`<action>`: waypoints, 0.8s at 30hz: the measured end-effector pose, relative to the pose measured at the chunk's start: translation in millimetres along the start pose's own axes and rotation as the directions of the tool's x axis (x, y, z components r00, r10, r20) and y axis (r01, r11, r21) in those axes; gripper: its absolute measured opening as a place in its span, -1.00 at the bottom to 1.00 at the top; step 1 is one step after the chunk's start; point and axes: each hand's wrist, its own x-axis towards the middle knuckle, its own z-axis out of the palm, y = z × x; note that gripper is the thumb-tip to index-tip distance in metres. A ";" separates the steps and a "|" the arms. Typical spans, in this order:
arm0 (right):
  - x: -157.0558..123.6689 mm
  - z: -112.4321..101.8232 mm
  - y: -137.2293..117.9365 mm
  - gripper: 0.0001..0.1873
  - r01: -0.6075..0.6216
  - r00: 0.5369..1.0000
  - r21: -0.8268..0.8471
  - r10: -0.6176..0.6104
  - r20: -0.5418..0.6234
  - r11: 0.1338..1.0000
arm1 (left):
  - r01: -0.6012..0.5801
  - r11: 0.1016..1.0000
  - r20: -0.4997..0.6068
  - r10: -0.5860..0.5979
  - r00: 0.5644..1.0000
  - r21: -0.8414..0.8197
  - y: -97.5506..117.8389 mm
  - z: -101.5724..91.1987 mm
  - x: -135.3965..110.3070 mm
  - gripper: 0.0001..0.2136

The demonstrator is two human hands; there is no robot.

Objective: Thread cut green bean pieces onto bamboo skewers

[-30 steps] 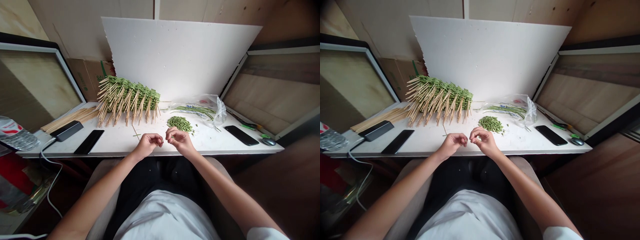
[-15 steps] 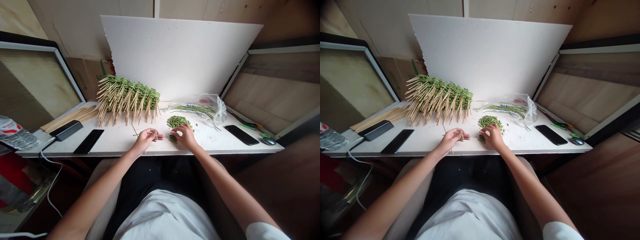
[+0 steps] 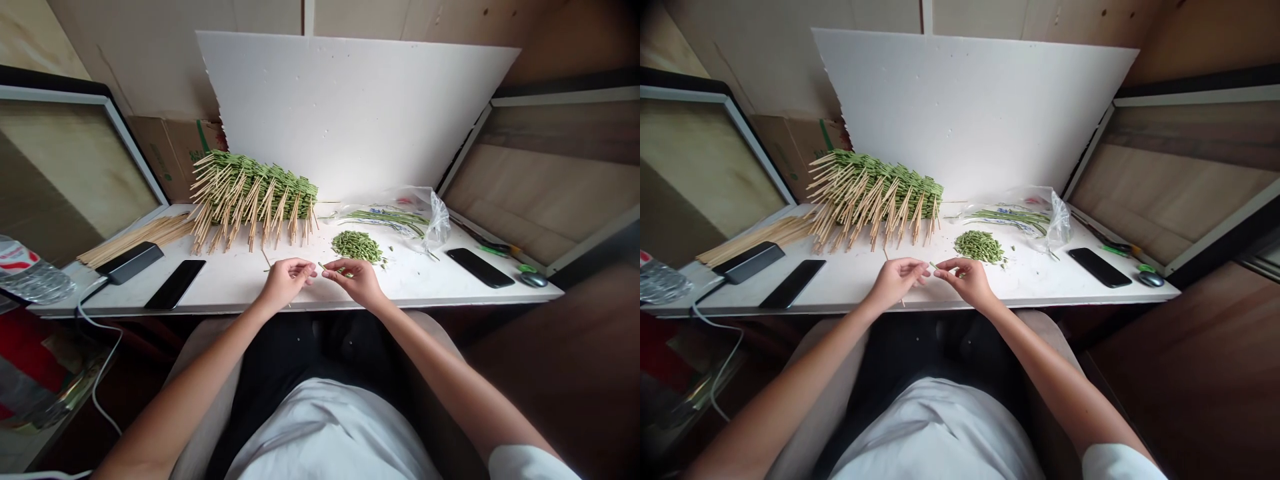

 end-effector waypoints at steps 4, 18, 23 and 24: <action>3.6 -9.7 0.7 -0.68 -0.071 0.997 -0.007 0.070 -0.026 0.997 | 0.125 0.682 -0.071 -0.107 0.992 0.720 2.8 -43.4 9.8 -0.62; 5.3 -14.5 0.8 -0.60 -0.042 0.999 -0.049 0.041 -0.029 0.998 | 0.144 0.340 0.003 -0.397 0.918 0.929 -3.6 -88.5 15.5 -0.92; 7.2 -16.1 7.0 -0.65 -0.044 0.995 0.032 0.047 -0.089 0.999 | 0.114 0.378 0.041 -0.380 0.924 0.919 -6.7 -93.1 15.3 -0.91; 8.0 -16.9 8.9 -0.65 -0.068 0.991 0.067 0.075 -0.109 0.995 | 0.102 0.408 0.056 -0.359 0.932 0.907 -7.8 -94.3 15.2 -0.87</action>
